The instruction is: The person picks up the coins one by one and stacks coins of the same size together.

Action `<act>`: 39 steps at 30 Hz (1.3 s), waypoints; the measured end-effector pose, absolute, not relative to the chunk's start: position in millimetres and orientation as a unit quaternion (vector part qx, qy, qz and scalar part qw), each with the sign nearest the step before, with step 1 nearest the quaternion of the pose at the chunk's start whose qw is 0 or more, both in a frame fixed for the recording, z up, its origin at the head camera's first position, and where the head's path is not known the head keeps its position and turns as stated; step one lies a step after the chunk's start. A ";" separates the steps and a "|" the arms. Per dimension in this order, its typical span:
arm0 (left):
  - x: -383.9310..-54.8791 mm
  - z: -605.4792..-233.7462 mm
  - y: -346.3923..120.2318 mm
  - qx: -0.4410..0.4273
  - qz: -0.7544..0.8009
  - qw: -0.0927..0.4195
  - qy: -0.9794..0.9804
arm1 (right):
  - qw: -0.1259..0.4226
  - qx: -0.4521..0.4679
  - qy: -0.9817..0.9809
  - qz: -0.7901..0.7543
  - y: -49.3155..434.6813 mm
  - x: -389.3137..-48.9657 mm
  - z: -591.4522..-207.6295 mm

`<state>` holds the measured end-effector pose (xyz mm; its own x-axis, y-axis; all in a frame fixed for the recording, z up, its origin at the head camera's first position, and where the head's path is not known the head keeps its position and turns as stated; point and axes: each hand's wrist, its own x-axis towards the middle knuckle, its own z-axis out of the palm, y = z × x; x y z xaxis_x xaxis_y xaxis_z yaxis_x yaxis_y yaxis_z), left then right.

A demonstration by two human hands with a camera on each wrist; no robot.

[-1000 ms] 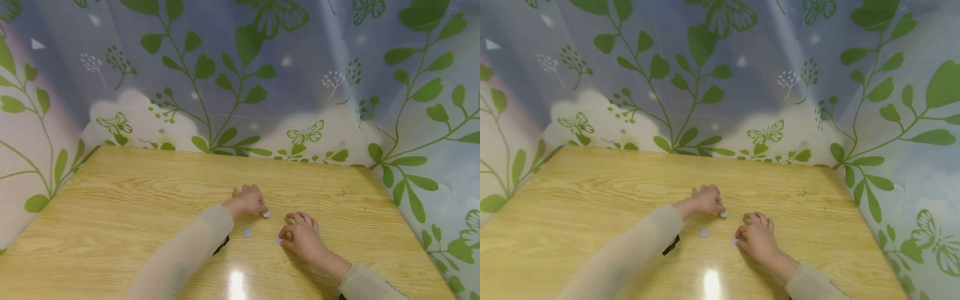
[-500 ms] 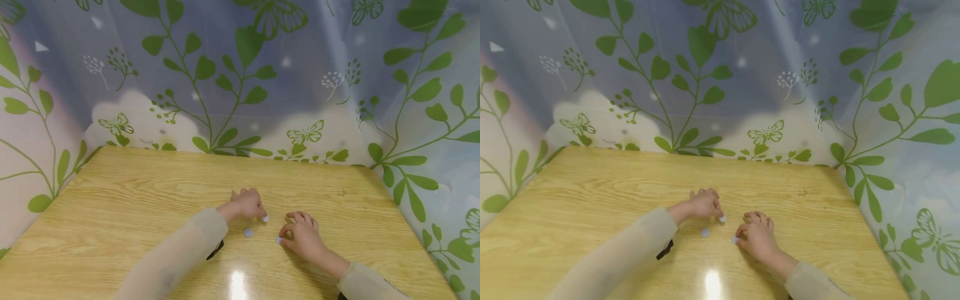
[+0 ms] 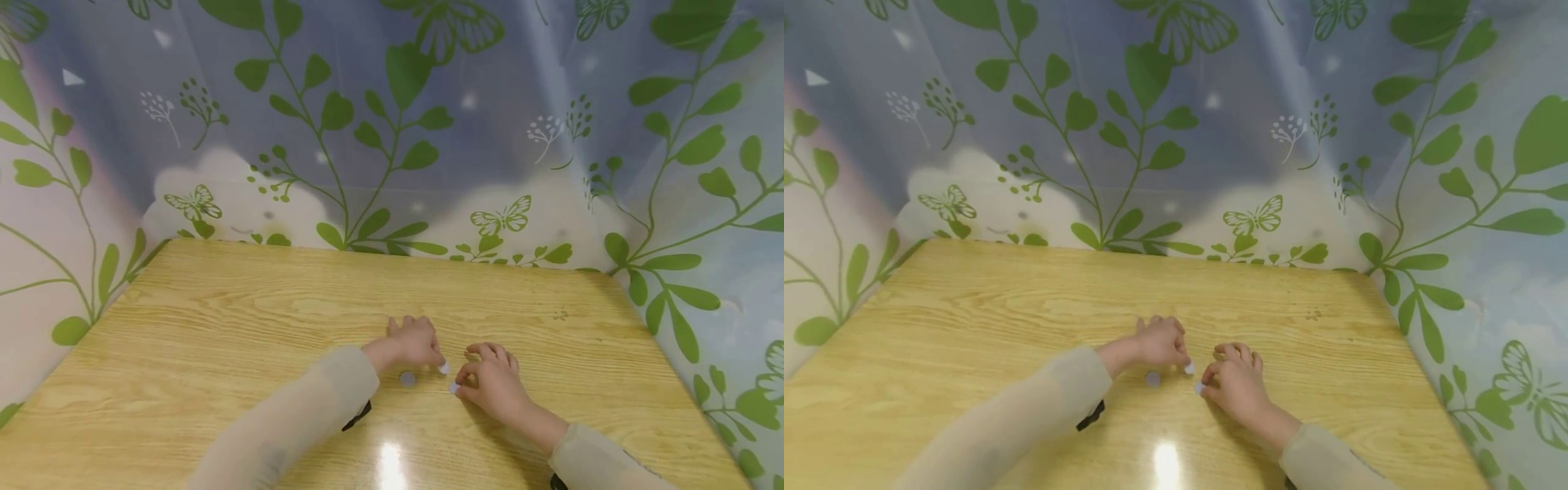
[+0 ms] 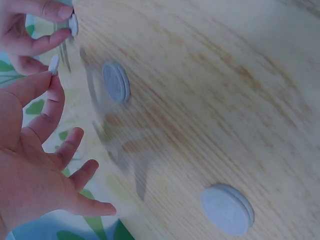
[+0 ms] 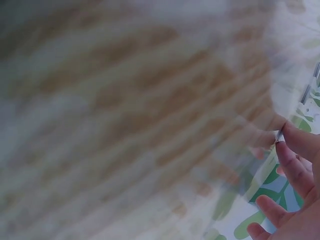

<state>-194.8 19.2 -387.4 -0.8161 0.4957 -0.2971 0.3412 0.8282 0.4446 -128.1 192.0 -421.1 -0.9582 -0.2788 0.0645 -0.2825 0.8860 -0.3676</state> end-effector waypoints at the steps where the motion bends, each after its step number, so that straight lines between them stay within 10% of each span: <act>1: -194.0 -387.6 20.1 0.226 0.186 0.204 0.934 | 0.006 0.145 -0.971 0.189 191.9 -128.2 -420.7; 39: -178.1 -405.3 41.6 0.266 0.106 0.151 0.946 | 0.014 0.149 -0.975 0.167 191.5 -131.8 -420.6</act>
